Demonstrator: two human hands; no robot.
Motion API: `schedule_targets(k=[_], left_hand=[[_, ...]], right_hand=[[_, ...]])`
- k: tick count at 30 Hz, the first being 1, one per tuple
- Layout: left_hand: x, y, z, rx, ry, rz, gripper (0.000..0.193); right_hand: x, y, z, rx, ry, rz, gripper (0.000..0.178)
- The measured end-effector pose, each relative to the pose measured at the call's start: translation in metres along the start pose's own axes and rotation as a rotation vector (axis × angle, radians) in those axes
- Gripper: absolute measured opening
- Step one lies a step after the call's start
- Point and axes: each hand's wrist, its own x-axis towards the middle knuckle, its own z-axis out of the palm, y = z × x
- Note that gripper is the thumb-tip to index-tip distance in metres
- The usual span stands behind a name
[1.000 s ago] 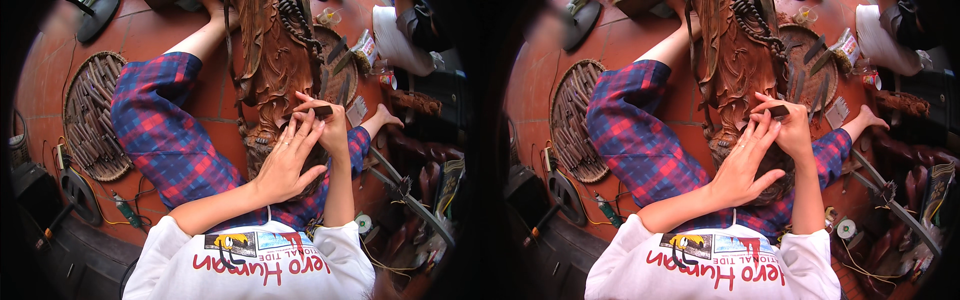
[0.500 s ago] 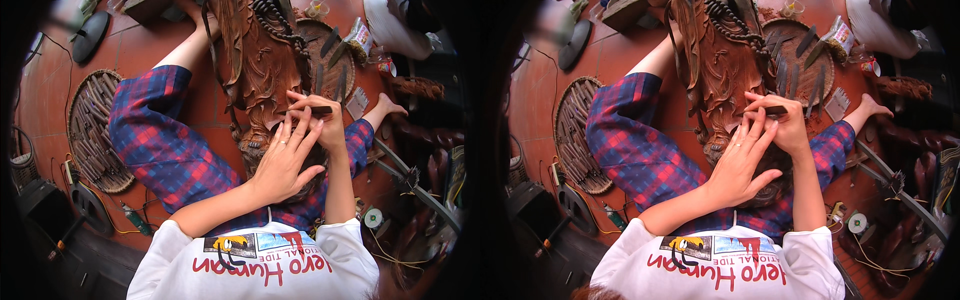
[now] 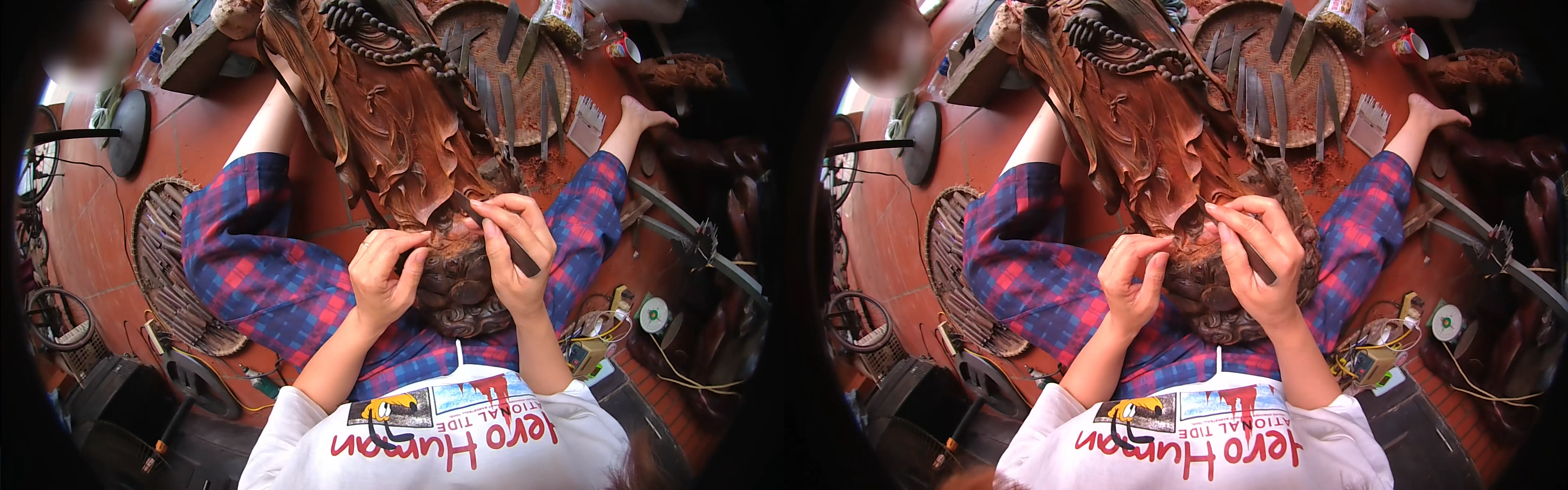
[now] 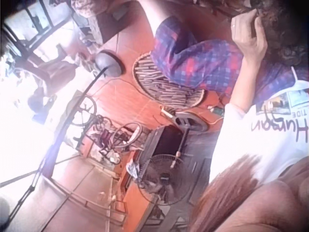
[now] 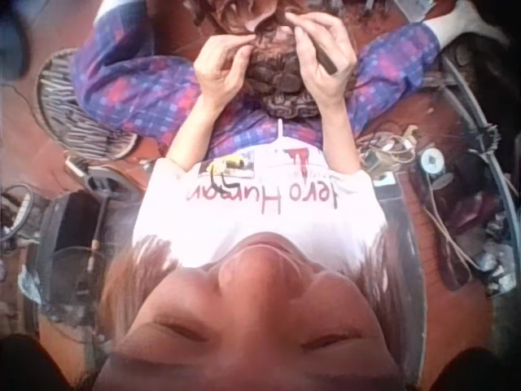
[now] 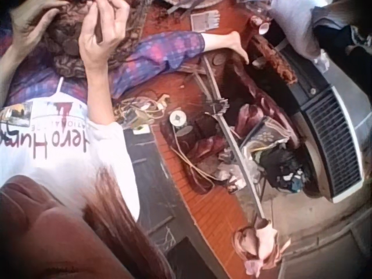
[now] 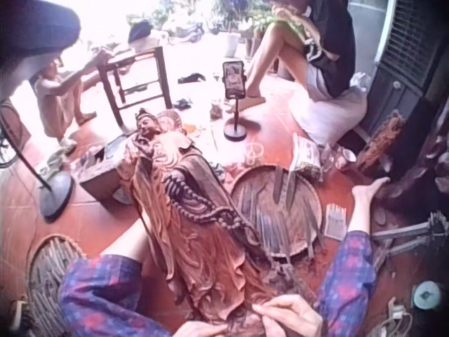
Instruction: The person sits on the floor and carves a large, intricate wooden sculpture using a small chisel. They hold the sculpture steady with one hand while carefully chipping away wood with the other, focusing on detailed areas of the piece.
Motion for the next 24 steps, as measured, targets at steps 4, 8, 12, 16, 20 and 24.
schedule_targets(k=[4,8,12,16,20,24], left_hand=[[0.001,0.005,0.007,-0.017,-0.095,0.121,0.033],[-0.002,0.005,0.009,-0.019,-0.235,0.132,0.056],[-0.004,0.005,0.008,0.016,-0.214,0.122,0.066],[-0.005,-0.001,0.007,0.036,-0.213,0.110,0.074],[-0.005,-0.007,0.002,0.009,-0.182,0.075,0.074],[-0.003,-0.003,0.003,0.073,-0.244,0.102,0.076]], right_hand=[[0.001,-0.003,0.003,-0.263,-0.045,-0.183,0.020],[-0.005,0.002,0.000,-0.274,-0.076,-0.173,0.022],[-0.002,0.002,0.004,-0.450,-0.096,-0.322,0.023],[-0.008,0.006,0.013,-0.447,-0.072,-0.274,0.017],[-0.002,0.003,0.020,-0.461,-0.162,-0.295,0.012],[-0.004,0.000,0.015,-0.468,-0.132,-0.213,0.013]])
